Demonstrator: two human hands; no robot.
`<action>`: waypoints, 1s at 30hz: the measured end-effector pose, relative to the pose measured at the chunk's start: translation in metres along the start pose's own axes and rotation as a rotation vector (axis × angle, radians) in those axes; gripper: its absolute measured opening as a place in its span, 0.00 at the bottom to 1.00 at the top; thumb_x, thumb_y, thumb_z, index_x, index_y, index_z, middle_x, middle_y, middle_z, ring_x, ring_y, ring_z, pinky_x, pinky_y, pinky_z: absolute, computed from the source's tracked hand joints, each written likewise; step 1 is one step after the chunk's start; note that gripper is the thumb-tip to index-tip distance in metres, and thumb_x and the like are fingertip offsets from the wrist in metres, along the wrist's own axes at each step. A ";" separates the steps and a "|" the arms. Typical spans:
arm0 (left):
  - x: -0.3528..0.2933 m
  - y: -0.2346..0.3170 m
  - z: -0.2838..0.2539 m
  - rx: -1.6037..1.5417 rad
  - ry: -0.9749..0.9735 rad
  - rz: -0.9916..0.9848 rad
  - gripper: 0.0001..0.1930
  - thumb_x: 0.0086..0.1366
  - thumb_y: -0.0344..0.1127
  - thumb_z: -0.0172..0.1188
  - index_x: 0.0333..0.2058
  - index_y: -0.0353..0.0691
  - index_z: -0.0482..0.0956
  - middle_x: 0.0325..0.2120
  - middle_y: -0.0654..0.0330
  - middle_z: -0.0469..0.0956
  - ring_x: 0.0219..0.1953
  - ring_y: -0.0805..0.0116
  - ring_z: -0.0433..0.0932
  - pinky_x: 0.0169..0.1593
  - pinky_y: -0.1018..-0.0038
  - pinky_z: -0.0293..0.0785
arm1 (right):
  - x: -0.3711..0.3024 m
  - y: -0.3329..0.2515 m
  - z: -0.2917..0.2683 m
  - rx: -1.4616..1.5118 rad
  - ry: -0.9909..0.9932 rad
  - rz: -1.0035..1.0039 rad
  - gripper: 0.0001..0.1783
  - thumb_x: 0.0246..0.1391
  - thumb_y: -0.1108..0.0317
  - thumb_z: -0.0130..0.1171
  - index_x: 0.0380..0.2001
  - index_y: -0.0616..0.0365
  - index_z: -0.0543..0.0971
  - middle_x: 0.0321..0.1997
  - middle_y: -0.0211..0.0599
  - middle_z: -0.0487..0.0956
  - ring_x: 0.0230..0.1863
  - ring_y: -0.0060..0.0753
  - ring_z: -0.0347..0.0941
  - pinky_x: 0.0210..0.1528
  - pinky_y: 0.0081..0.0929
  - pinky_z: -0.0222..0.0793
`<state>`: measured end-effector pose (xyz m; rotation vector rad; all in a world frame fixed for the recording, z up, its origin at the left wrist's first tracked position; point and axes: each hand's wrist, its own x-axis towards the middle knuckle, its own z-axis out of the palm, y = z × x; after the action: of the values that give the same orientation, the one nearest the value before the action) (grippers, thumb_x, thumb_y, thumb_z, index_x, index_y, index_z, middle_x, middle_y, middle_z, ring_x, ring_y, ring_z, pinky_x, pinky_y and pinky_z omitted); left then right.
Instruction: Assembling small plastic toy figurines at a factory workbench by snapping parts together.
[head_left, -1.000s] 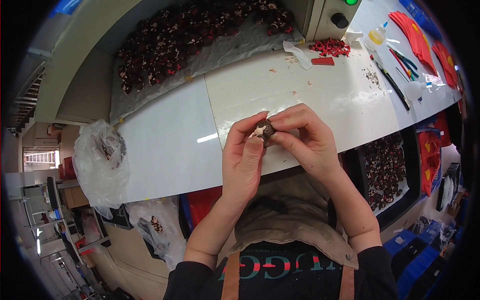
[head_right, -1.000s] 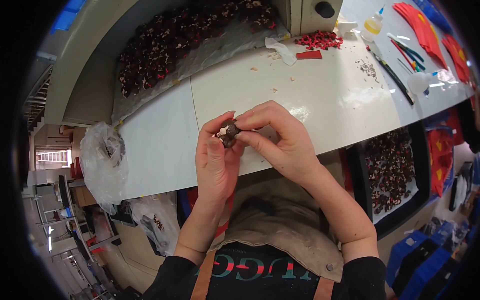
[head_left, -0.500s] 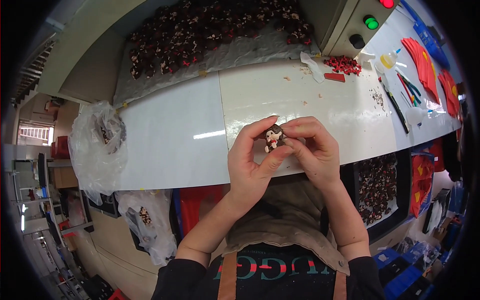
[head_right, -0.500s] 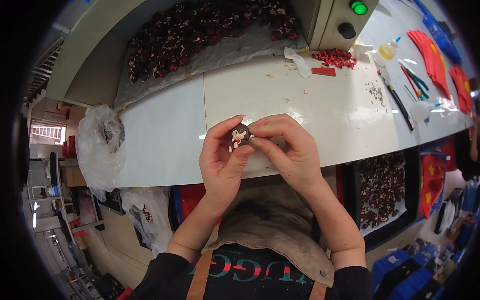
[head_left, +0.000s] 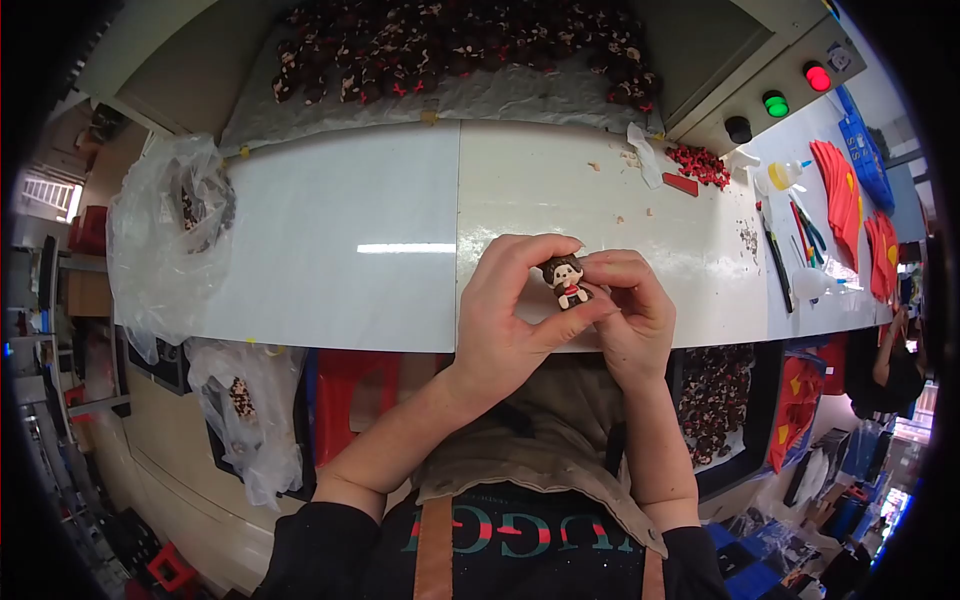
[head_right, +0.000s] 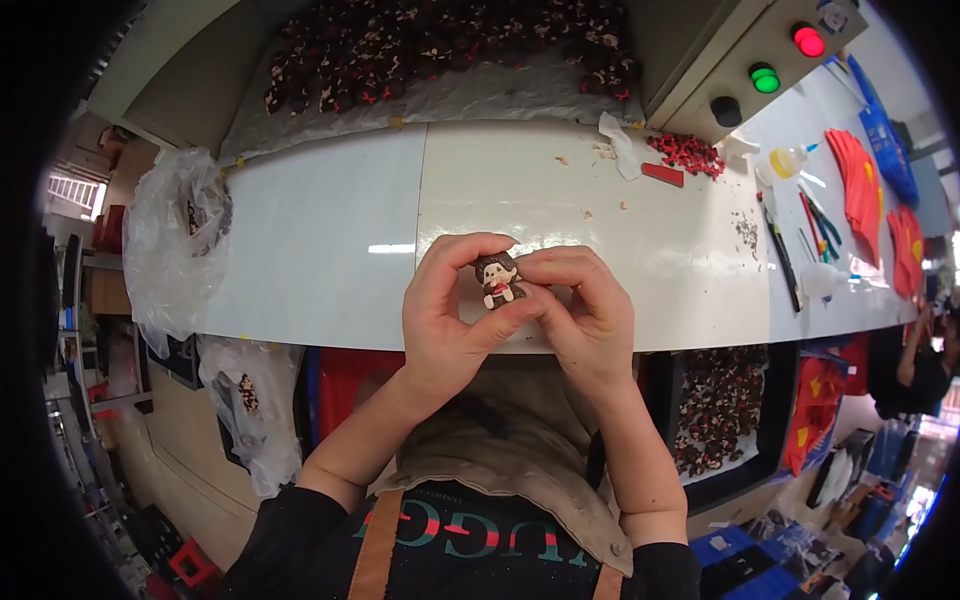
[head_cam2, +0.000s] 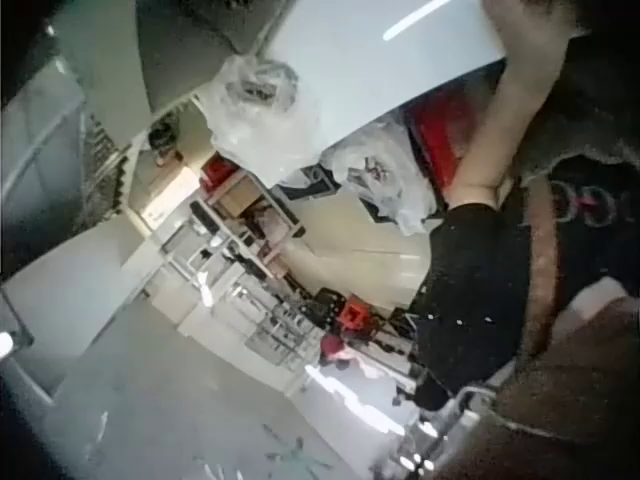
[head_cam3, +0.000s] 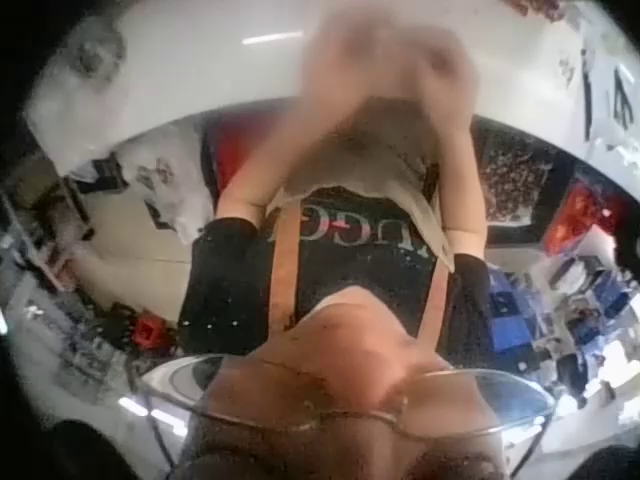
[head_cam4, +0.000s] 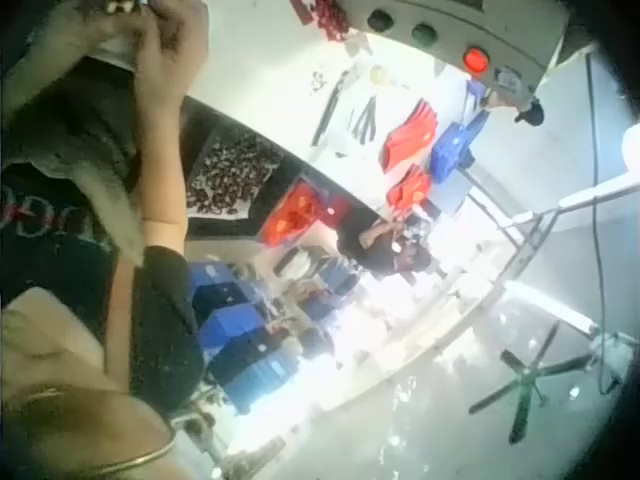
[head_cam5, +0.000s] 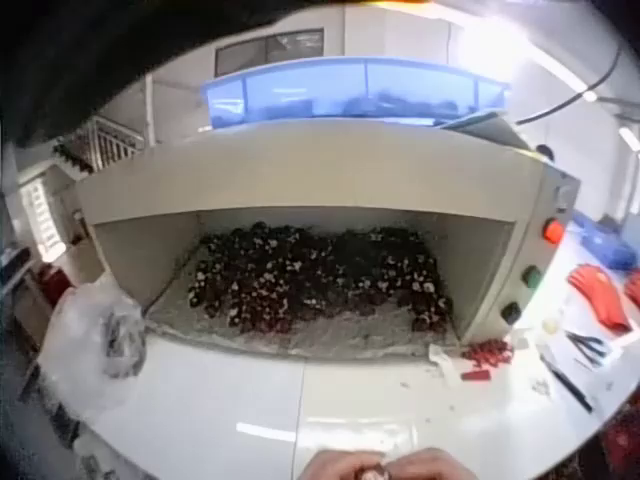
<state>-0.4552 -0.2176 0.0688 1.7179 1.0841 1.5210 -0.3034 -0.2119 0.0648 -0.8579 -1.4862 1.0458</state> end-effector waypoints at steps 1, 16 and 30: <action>-0.002 -0.002 -0.004 -0.005 0.012 -0.004 0.25 0.49 0.34 0.72 0.45 0.37 0.73 0.38 0.60 0.72 0.41 0.70 0.71 0.45 0.76 0.69 | -0.001 0.002 0.005 0.012 0.011 -0.003 0.10 0.50 0.84 0.56 0.37 0.63 0.75 0.43 0.39 0.74 0.46 0.29 0.71 0.49 0.25 0.69; -0.025 -0.008 -0.042 -0.005 0.020 -0.022 0.24 0.49 0.33 0.71 0.45 0.40 0.74 0.39 0.61 0.72 0.41 0.69 0.72 0.45 0.75 0.69 | -0.016 0.008 0.047 -0.052 0.017 0.011 0.13 0.48 0.85 0.57 0.38 0.63 0.75 0.42 0.38 0.74 0.46 0.30 0.71 0.48 0.25 0.69; -0.031 -0.010 -0.048 -0.016 -0.013 -0.065 0.27 0.50 0.32 0.70 0.50 0.40 0.73 0.40 0.62 0.71 0.42 0.72 0.72 0.47 0.77 0.69 | -0.020 0.011 0.053 -0.042 0.013 0.026 0.12 0.50 0.84 0.56 0.39 0.64 0.74 0.44 0.39 0.73 0.46 0.28 0.71 0.48 0.24 0.69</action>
<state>-0.5046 -0.2437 0.0530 1.6634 1.1075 1.4723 -0.3530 -0.2346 0.0454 -0.9139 -1.4940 1.0299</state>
